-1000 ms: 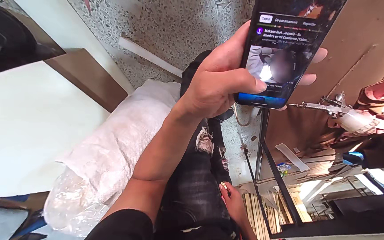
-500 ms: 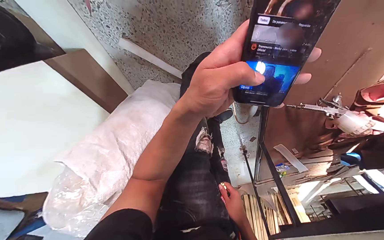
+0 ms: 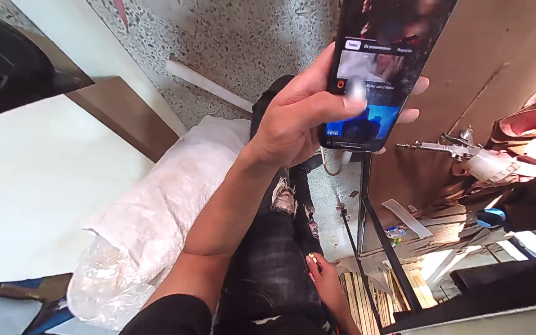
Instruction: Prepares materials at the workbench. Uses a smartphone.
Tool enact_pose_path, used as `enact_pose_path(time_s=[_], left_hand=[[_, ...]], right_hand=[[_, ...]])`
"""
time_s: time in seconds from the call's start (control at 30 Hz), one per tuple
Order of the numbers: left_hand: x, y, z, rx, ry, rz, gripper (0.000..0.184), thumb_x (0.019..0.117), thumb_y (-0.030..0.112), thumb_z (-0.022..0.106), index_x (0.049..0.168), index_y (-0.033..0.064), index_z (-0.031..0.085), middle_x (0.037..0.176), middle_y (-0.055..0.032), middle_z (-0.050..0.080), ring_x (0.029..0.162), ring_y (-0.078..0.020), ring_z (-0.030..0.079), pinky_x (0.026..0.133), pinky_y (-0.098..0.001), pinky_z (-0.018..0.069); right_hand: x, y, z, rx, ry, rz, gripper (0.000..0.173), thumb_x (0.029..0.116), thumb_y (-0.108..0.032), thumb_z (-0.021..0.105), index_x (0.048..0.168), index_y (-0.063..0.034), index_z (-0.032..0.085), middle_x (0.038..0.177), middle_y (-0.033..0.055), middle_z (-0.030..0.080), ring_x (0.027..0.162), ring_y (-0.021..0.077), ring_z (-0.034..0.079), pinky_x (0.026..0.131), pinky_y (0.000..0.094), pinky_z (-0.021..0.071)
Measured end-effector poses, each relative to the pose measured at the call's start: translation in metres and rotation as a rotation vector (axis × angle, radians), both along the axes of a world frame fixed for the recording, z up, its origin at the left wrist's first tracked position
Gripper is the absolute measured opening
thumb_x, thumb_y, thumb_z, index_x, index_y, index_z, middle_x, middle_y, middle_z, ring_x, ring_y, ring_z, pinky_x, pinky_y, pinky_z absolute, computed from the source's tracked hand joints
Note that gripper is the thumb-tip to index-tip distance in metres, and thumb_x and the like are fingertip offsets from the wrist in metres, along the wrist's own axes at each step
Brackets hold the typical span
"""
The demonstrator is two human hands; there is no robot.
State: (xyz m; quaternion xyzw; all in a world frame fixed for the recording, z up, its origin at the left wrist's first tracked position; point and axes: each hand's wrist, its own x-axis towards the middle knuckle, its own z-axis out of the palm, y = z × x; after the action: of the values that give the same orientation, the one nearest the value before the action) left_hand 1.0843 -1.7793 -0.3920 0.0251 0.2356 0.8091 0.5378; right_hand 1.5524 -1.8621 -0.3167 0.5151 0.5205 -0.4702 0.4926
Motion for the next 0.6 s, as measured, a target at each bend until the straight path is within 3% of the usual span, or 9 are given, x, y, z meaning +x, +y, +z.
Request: enact_pose_path(time_s=[0.07,0.17,0.43,0.53,0.6], left_hand=[[0.001,0.002,0.004,-0.026,-0.078,-0.009,0.049,0.1013,0.011,0.039,0.149,0.0041,0.03,0.137,-0.0335,0.052,0.119,-0.0508,0.06,0.089,-0.0635,0.0581],[0.002,0.006,0.014,-0.071,-0.108,-0.019,0.045,0.1036,0.012,0.038,0.148,0.0072,0.032,0.135,-0.0338,0.053,0.118,-0.0547,0.06,0.084,-0.0688,0.058],[0.013,0.008,0.034,-0.136,-0.121,-0.095,0.046,0.1064,0.013,0.035,0.152,0.0101,0.032,0.143,-0.0342,0.05,0.126,-0.0572,0.054,0.094,-0.0725,0.0522],[0.012,0.02,0.037,-0.173,-0.121,-0.145,0.052,0.1049,0.026,0.047,0.153,0.0131,0.032,0.144,-0.0324,0.05,0.127,-0.0562,0.054,0.096,-0.0725,0.051],[0.009,0.032,0.033,-0.244,-0.078,-0.178,0.052,0.106,0.034,0.043,0.153,0.0159,0.03,0.142,-0.0301,0.052,0.127,-0.0544,0.055,0.095,-0.0709,0.0522]], right_hand=[[-0.002,0.002,0.002,0.011,0.006,0.007,0.04,0.1034,-0.049,0.056,0.119,-0.0163,0.074,0.086,0.0028,0.074,0.078,0.0136,0.071,0.076,0.0405,0.0596],[-0.007,0.005,0.006,0.031,0.015,-0.01,0.041,0.1034,-0.049,0.056,0.12,-0.0158,0.074,0.092,0.0041,0.075,0.084,0.0154,0.072,0.082,0.0436,0.0597],[-0.018,0.0,0.011,0.085,0.095,-0.092,0.039,0.1029,-0.048,0.058,0.115,-0.0148,0.075,0.087,0.0033,0.074,0.079,0.0153,0.071,0.079,0.0429,0.0601],[-0.024,-0.001,0.014,0.093,0.078,-0.084,0.042,0.1022,-0.053,0.055,0.116,-0.019,0.075,0.088,0.0028,0.075,0.083,0.0173,0.073,0.08,0.0481,0.0599],[-0.034,0.003,0.018,0.094,0.076,-0.126,0.041,0.1025,-0.052,0.055,0.116,-0.0185,0.075,0.089,0.0037,0.075,0.083,0.0184,0.073,0.081,0.0488,0.0598]])
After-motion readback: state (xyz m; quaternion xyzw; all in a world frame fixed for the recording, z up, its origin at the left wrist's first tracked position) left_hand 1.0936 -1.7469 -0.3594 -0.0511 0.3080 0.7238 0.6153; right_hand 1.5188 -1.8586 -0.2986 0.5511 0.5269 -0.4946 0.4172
